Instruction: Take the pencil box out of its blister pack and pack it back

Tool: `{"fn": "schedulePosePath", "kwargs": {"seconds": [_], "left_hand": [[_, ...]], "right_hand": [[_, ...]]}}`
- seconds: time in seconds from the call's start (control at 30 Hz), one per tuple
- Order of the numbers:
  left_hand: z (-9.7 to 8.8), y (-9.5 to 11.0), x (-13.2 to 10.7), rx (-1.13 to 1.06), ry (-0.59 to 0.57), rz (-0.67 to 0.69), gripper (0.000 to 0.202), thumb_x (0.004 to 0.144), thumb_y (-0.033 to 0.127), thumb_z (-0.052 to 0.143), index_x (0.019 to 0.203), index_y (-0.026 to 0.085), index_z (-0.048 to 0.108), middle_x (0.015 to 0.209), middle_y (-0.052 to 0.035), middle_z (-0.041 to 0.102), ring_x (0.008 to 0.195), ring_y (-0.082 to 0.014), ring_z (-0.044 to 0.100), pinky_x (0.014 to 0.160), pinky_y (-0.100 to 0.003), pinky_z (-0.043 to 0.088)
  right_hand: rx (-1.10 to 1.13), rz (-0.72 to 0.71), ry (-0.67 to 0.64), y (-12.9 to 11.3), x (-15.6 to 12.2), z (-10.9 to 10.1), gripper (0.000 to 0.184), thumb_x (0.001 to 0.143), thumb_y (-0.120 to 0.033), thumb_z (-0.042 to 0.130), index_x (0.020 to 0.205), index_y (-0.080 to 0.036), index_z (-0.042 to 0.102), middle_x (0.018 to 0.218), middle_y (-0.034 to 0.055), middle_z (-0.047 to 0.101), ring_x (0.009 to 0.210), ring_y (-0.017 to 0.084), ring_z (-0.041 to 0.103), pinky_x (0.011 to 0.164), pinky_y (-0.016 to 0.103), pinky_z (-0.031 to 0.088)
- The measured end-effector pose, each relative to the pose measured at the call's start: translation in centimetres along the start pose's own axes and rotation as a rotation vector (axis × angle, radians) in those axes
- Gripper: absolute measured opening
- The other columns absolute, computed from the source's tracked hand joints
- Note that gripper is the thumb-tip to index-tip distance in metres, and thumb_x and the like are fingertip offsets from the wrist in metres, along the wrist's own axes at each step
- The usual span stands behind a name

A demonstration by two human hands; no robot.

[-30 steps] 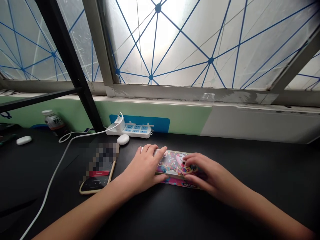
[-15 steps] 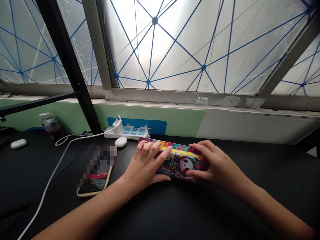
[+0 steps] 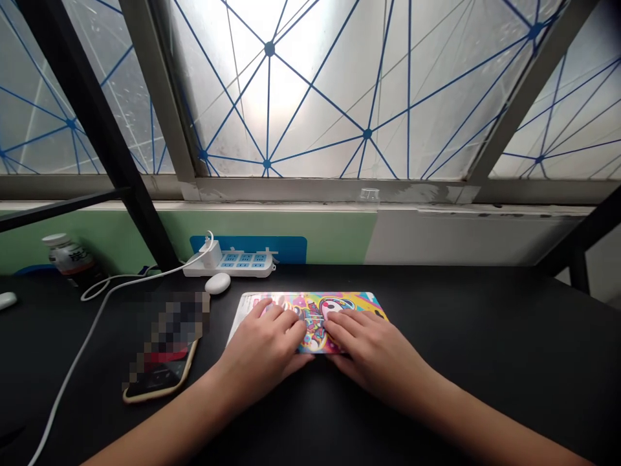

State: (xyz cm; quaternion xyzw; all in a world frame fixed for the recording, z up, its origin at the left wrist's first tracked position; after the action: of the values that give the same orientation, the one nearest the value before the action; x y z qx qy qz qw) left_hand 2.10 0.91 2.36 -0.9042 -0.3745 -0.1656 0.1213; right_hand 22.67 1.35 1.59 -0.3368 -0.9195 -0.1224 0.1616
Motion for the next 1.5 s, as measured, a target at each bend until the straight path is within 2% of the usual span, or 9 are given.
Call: {"fn": "schedulePosePath", "kwargs": {"seconds": [0.13,0.33,0.7,0.97,1.03,1.13,1.23,1.37,1.5], "left_hand": [[0.5,-0.2,0.1,-0.021,-0.026,-0.050,0.046,0.091,0.055,0.059,0.116,0.017,0.064,0.123,-0.0135,0.067,0.114,-0.0351,0.060,0.102,-0.057,0.042],[1.9,-1.8,-0.3,-0.079,-0.225,-0.283,0.096,0.084,0.083,0.038,0.154,0.018,0.032,0.158,-0.0193,0.034,0.146,-0.0416,0.027,0.111,-0.065,0.029],[1.1,-2.1,-0.3,-0.138,-0.282,-0.357,0.100,0.080,0.087,0.038,0.153,0.019,0.036,0.159,-0.0163,0.033,0.148,-0.0402,0.024,0.114,-0.066,0.021],[1.4,-2.4,-0.5,-0.162,-0.297,-0.367,0.106,0.077,0.091,0.032,0.155,0.019,0.031,0.162,-0.0166,0.025,0.149,-0.0410,0.019,0.113,-0.069,0.019],[1.5,-2.3,-0.5,-0.163,-0.300,-0.361,0.105,0.078,0.090,0.032,0.156,0.020,0.030,0.162,-0.0171,0.023,0.150,-0.0402,0.017,0.114,-0.069,0.018],[1.5,-2.4,-0.6,-0.171,-0.300,-0.351,0.102,0.080,0.089,0.032,0.156,0.020,0.029,0.162,-0.0177,0.022,0.150,-0.0397,0.016,0.113,-0.070,0.019],[1.6,-2.4,-0.7,-0.179,-0.295,-0.350,0.102,0.081,0.088,0.033,0.156,0.019,0.028,0.162,-0.0174,0.023,0.150,-0.0399,0.016,0.113,-0.070,0.018],[1.7,-2.3,-0.5,-0.177,-0.288,-0.341,0.103,0.079,0.089,0.036,0.155,0.019,0.031,0.162,-0.0157,0.024,0.150,-0.0391,0.018,0.114,-0.068,0.019],[1.6,-2.0,-0.3,-0.182,-0.285,-0.331,0.102,0.078,0.089,0.038,0.153,0.019,0.035,0.161,-0.0146,0.028,0.149,-0.0394,0.021,0.114,-0.067,0.021]], "right_hand": [[0.053,-0.013,-0.069,-0.5,-0.2,0.9,0.057,0.092,-0.035,0.061,0.142,-0.013,0.049,0.149,0.0152,0.051,0.136,0.036,0.046,0.108,0.055,0.043],[0.147,0.010,-0.227,-0.4,0.0,1.0,0.077,0.088,-0.043,0.069,0.153,-0.017,0.036,0.159,0.0134,0.033,0.145,0.038,0.030,0.115,0.062,0.032],[0.356,0.123,-0.470,2.9,-0.2,-2.6,0.072,0.088,-0.065,0.058,0.148,-0.027,0.045,0.157,0.0064,0.035,0.145,0.033,0.033,0.118,0.053,0.031],[0.178,0.170,-0.395,4.7,-0.9,-3.3,0.045,0.092,-0.062,0.053,0.108,-0.027,0.077,0.120,0.0091,0.073,0.119,0.035,0.064,0.096,0.051,0.053],[0.081,0.171,-0.311,3.6,-0.3,-2.6,0.051,0.089,-0.063,0.057,0.113,-0.021,0.075,0.121,0.0144,0.072,0.117,0.039,0.063,0.098,0.059,0.049],[0.074,0.094,-0.217,1.0,0.7,-0.9,0.073,0.086,-0.065,0.059,0.142,-0.018,0.054,0.148,0.0185,0.050,0.134,0.042,0.048,0.105,0.064,0.041],[0.180,0.018,-0.287,-0.5,1.1,0.3,0.088,0.084,-0.072,0.056,0.153,-0.022,0.036,0.158,0.0141,0.034,0.144,0.041,0.033,0.111,0.066,0.033],[0.288,0.059,-0.400,1.1,0.4,-0.8,0.078,0.085,-0.072,0.055,0.149,-0.030,0.043,0.156,0.0074,0.040,0.143,0.038,0.035,0.115,0.060,0.032],[0.309,0.087,-0.424,4.3,-1.2,-3.1,0.055,0.089,-0.064,0.057,0.133,-0.033,0.063,0.141,0.0041,0.060,0.131,0.033,0.053,0.108,0.049,0.045]]}}
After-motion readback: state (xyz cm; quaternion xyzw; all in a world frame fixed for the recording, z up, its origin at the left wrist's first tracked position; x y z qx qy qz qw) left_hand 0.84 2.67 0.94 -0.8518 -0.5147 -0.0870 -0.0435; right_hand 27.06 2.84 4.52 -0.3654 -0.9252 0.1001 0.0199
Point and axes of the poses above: each hand's wrist, its own x-axis towards the middle knuckle, its own z-axis out of the palm, y = z × x, the point moved 2 cm from there along x, towards the middle knuckle
